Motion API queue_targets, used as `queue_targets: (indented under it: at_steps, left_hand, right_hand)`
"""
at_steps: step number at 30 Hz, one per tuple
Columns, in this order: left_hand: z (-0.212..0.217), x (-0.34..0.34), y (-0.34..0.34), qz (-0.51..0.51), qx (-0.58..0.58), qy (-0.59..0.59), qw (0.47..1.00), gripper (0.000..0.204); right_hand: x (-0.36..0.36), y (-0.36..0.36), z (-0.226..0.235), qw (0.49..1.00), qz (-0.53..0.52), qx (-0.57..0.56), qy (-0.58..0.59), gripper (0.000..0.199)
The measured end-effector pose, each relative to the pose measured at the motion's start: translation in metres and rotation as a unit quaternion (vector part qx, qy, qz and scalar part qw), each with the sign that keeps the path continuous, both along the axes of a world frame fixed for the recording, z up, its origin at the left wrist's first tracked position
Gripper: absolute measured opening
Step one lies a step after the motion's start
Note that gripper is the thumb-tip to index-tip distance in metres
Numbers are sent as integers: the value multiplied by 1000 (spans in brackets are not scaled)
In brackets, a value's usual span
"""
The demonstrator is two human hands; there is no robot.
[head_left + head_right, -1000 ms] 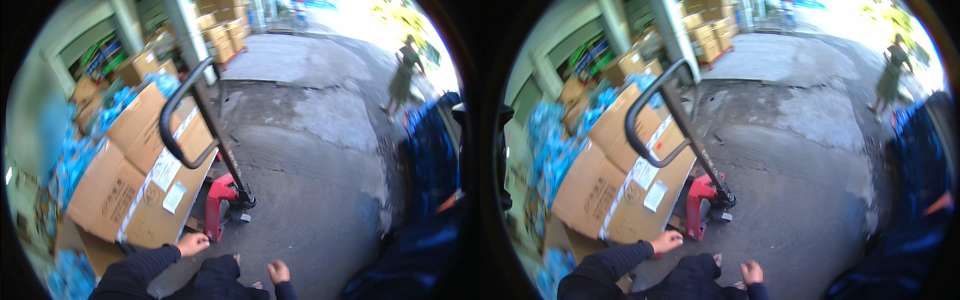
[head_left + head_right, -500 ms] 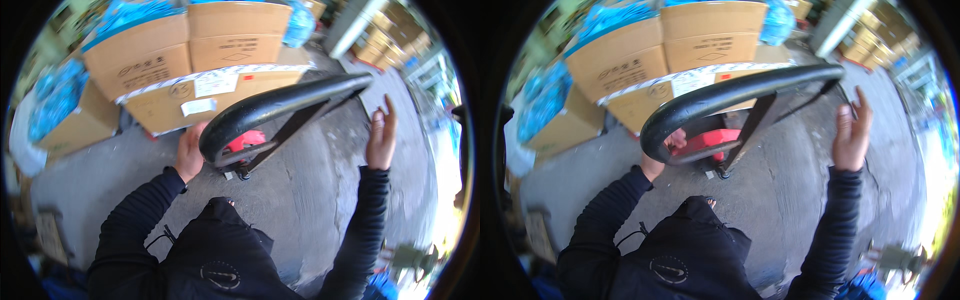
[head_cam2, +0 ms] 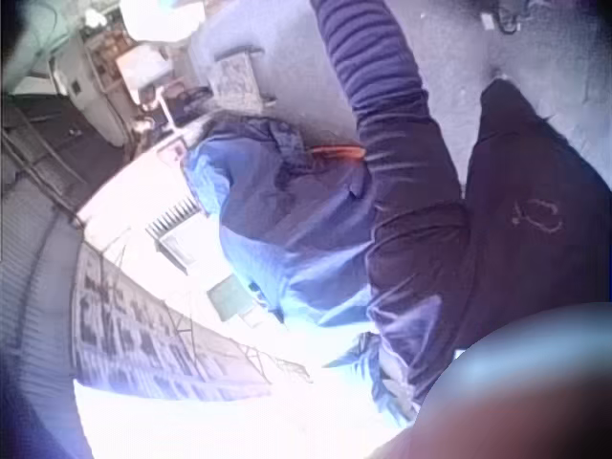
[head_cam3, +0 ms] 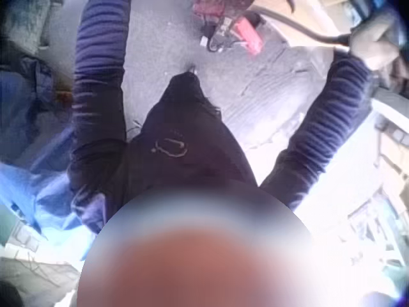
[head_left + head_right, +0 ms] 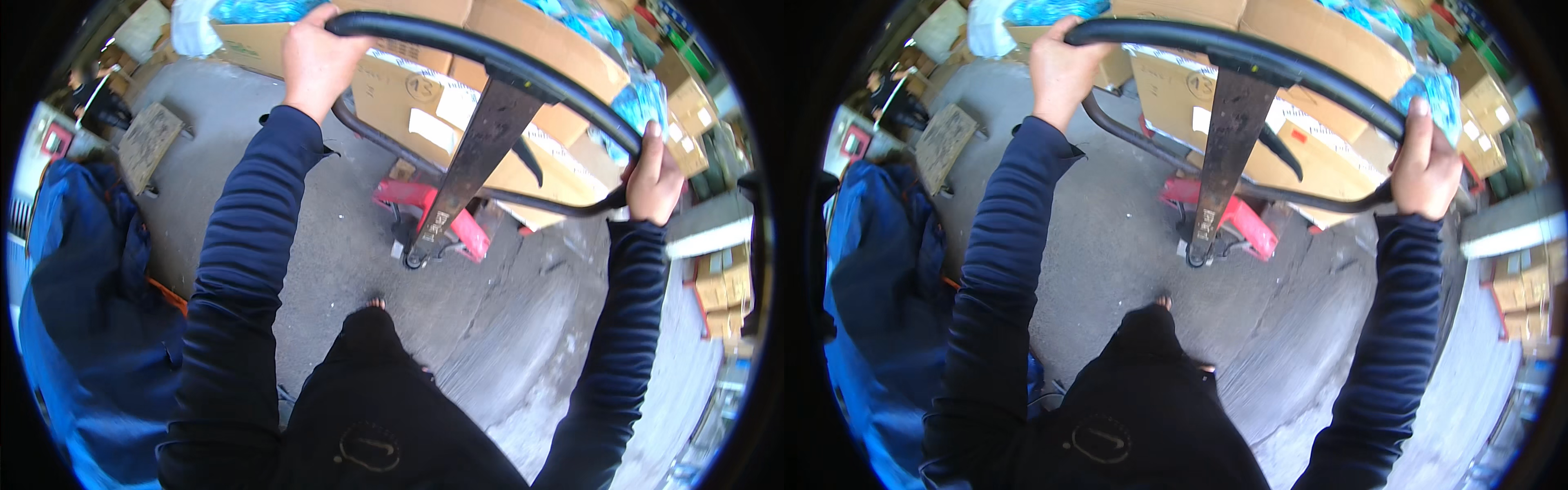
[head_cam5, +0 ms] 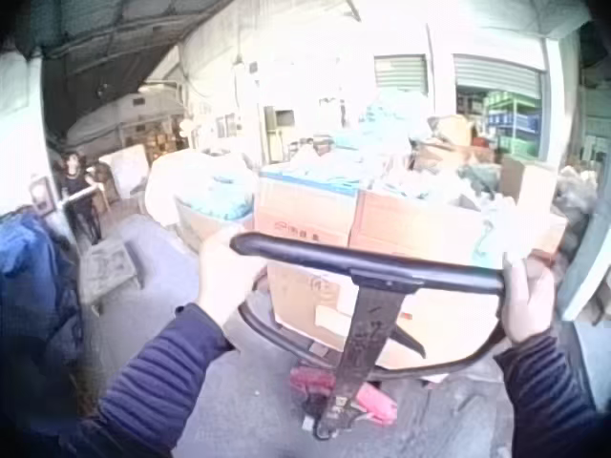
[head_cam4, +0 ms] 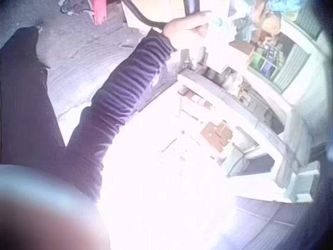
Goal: The person walks through a warehouse, retrieves a pallet jack, and uses wooden planks to wedge under a pallet of boxes. They then operate the pallet jack to lift and move the pallet across the floor.
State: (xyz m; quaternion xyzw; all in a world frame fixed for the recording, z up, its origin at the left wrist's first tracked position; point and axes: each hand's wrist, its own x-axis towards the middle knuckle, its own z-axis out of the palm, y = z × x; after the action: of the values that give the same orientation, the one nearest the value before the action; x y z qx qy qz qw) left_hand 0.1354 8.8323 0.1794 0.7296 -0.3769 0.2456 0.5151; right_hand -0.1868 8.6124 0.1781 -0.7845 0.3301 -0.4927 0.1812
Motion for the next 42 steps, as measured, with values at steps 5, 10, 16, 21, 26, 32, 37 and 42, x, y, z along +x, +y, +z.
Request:
queue_targets:
  at_steps: [5, 10, 16, 21, 26, 32, 37, 42]
  left_hand:
    - [4, -1, -9, 13, -20, 16, 1000, 27]
    - [1, -4, -20, 6, -39, -7, 999, 14]
    - [8, 9, -30, 13, -32, -10, 999, 16]
    - [11, 15, -41, 18, -41, -6, 999, 20]
    - [6, 11, -37, -26, -67, -11, 997, 24]
    - [-12, 0, -25, -71, -90, 20, 993, 21]
    - [-19, -27, 17, -45, -87, 64, 993, 17]
    - [4, -43, 31, -19, -41, 37, 998, 15]
  right_hand:
    - [4, -6, 6, 998, -62, 7, 3, 55]
    - [4, -13, 1, 1000, -20, 22, -2, 59]
    - [18, -20, 7, 998, 9, -20, -54, 57]
    - [30, -31, 12, 996, -9, -71, -47, 67]
    - [26, -27, 8, 998, 1, -41, -57, 65]
    - [9, 1, 5, 999, -43, -18, -8, 63]
    - [-24, 45, -11, 1000, 7, 28, 4, 58]
    - [-41, 50, 0, 999, 38, 6, -35, 57]
